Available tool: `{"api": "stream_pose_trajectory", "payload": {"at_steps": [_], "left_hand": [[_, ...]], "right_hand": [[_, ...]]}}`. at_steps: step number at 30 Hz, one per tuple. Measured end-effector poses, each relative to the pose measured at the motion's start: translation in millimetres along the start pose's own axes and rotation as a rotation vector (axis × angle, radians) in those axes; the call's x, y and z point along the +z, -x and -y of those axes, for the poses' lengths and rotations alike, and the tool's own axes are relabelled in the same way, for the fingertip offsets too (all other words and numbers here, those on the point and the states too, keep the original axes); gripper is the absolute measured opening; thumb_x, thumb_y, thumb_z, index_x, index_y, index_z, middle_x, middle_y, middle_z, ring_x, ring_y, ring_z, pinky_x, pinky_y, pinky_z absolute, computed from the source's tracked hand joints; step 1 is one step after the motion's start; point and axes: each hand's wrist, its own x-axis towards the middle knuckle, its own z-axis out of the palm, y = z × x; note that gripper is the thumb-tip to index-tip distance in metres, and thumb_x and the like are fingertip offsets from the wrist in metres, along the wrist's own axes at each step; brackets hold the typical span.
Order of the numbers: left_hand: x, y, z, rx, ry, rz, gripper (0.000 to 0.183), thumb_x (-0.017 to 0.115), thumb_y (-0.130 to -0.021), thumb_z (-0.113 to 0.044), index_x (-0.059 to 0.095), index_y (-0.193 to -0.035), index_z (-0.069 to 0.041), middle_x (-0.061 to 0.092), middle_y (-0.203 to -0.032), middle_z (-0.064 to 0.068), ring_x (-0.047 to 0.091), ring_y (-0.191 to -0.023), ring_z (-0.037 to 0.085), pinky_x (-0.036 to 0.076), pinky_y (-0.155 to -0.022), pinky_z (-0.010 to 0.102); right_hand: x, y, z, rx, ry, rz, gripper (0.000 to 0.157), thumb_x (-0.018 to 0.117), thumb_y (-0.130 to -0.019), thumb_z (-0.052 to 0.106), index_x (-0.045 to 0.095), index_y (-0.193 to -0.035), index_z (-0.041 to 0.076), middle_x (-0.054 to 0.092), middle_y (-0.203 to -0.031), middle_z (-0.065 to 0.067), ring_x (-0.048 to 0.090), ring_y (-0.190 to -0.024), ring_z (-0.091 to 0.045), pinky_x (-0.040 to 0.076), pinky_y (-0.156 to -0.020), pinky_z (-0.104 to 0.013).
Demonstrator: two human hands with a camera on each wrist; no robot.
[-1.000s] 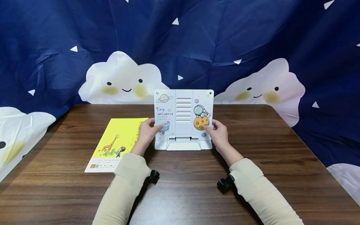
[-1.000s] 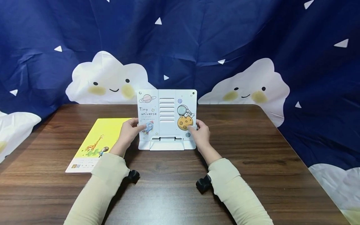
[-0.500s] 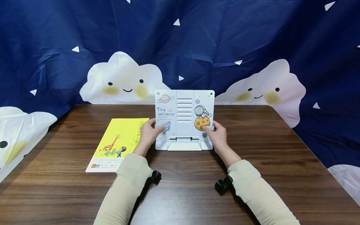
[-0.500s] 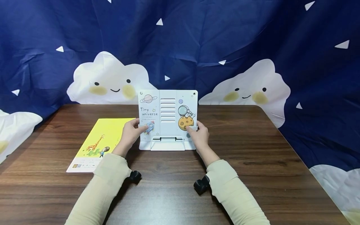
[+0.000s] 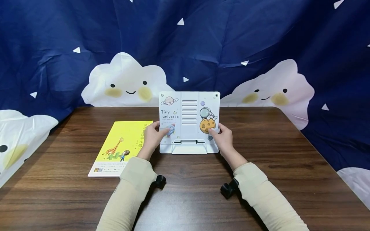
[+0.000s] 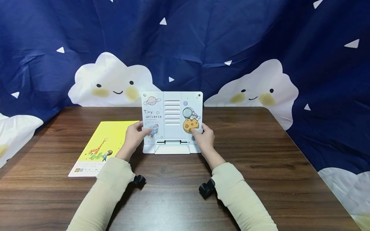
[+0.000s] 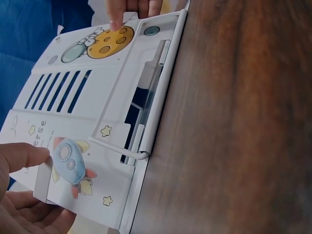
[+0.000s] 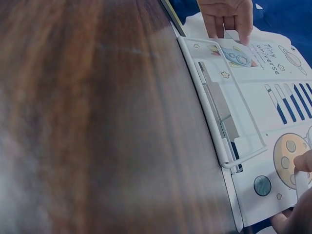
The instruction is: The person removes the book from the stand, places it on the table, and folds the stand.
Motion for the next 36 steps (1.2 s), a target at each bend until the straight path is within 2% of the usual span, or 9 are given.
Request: {"api": "stream_pose_trajectory", "payload": {"at_steps": [4, 6, 12, 14, 22, 27, 31, 36], "left_hand": [[-1.1, 0.6, 0.4, 0.001, 0.002, 0.004, 0.033, 0.066, -0.073, -0.011, 0.059, -0.103, 0.000, 0.060, -0.087, 0.010, 0.054, -0.072, 0.019, 0.045, -0.061, 0.026], [-1.7, 0.7, 0.6, -0.001, -0.001, 0.006, 0.034, 0.066, -0.073, -0.012, 0.059, -0.104, 0.000, 0.060, -0.088, 0.010, 0.054, -0.073, 0.019, 0.045, -0.062, 0.026], [-3.1, 1.1, 0.6, -0.002, -0.004, 0.012, 0.034, 0.066, -0.073, -0.012, 0.059, -0.104, 0.000, 0.060, -0.088, 0.011, 0.053, -0.074, 0.020, 0.044, -0.064, 0.027], [-3.2, 1.9, -0.1, 0.003, -0.005, 0.016, 0.033, 0.066, -0.073, -0.013, 0.059, -0.103, 0.000, 0.060, -0.088, 0.011, 0.053, -0.074, 0.020, 0.044, -0.064, 0.027], [-3.1, 2.8, -1.0, 0.040, -0.032, 0.007, 0.030, 0.062, -0.076, -0.013, 0.060, -0.103, 0.001, 0.062, -0.087, 0.012, 0.055, -0.074, 0.019, 0.044, -0.063, 0.027], [-3.5, 2.9, 1.4, 0.036, -0.042, 0.003, 0.029, 0.060, -0.077, -0.012, 0.060, -0.103, 0.003, 0.062, -0.087, 0.012, 0.056, -0.074, 0.018, 0.046, -0.060, 0.037], [-4.8, 4.2, 0.4, 0.025, -0.043, -0.008, 0.028, 0.057, -0.078, -0.012, 0.061, -0.101, 0.003, 0.062, -0.087, 0.012, 0.055, -0.075, 0.019, 0.045, -0.061, 0.037], [-7.8, 5.3, -1.2, 0.000, -0.030, -0.005, 0.026, 0.055, -0.080, -0.011, 0.061, -0.101, 0.004, 0.062, -0.090, 0.014, 0.055, -0.080, 0.021, 0.045, -0.070, 0.035]], "right_hand": [[10.7, -20, -33, -0.062, 0.041, -0.042, 0.031, 0.063, -0.078, 0.015, 0.059, -0.108, 0.006, 0.058, -0.098, -0.006, 0.050, -0.082, -0.013, 0.041, -0.063, -0.022], [11.3, -21, -35, -0.074, 0.046, -0.036, 0.032, 0.063, -0.078, 0.016, 0.059, -0.108, 0.006, 0.058, -0.098, -0.006, 0.050, -0.083, -0.013, 0.041, -0.065, -0.023], [1.0, -3, -2, -0.066, 0.030, 0.011, 0.034, 0.061, -0.078, 0.011, 0.056, -0.109, -0.003, 0.058, -0.101, -0.015, 0.049, -0.083, -0.018, 0.041, -0.063, -0.027], [-1.4, 2, 8, -0.053, 0.029, 0.016, 0.033, 0.060, -0.079, 0.009, 0.056, -0.109, -0.003, 0.057, -0.103, -0.016, 0.049, -0.084, -0.019, 0.041, -0.067, -0.030], [-3.8, -3, 10, -0.024, 0.057, 0.033, 0.039, 0.060, -0.079, 0.011, 0.052, -0.117, 0.000, 0.054, -0.112, -0.014, 0.046, -0.098, -0.020, 0.037, -0.083, -0.034], [-4.0, -5, 11, -0.013, 0.097, 0.036, 0.042, 0.060, -0.079, 0.013, 0.051, -0.119, 0.003, 0.053, -0.113, -0.013, 0.046, -0.102, -0.021, 0.036, -0.085, -0.035], [-3.7, -8, 11, -0.015, 0.119, 0.045, 0.043, 0.060, -0.080, 0.015, 0.050, -0.120, 0.004, 0.052, -0.116, -0.012, 0.044, -0.106, -0.021, 0.035, -0.088, -0.035], [-3.8, -12, 11, -0.013, 0.132, 0.056, 0.045, 0.060, -0.080, 0.016, 0.048, -0.122, 0.003, 0.050, -0.119, -0.012, 0.042, -0.109, -0.020, 0.035, -0.089, -0.034]]}}
